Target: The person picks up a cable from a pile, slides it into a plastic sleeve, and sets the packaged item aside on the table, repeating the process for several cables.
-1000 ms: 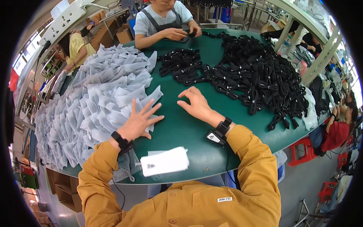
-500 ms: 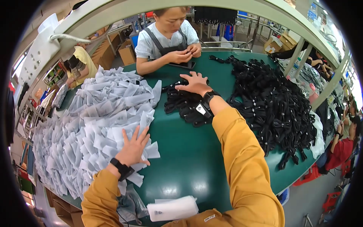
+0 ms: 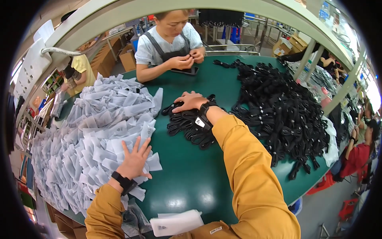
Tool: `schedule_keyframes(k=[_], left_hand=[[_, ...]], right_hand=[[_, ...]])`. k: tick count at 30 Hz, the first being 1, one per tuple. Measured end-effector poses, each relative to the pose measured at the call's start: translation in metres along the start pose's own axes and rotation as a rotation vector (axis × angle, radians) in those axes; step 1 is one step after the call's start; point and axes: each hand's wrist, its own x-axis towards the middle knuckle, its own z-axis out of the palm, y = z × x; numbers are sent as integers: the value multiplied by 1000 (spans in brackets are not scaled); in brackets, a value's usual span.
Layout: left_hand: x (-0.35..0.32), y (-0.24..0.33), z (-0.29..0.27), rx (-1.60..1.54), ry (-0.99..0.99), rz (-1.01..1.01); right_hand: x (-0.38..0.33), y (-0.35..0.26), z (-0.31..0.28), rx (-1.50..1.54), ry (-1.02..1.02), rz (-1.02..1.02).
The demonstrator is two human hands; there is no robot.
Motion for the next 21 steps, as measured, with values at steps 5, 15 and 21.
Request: schedule_keyframes(k=[5,15,21], left_hand=[[8,-5,1,-18,-27,1],[5,-3,-10,-113,-47,-35],[-83,36,-48,-195,256,-43]], right_hand=[[-81,-29,35,-10,36,-179],[-203,-80,61,-68,-27,-343],[-272,-74,39,62,267,-281]])
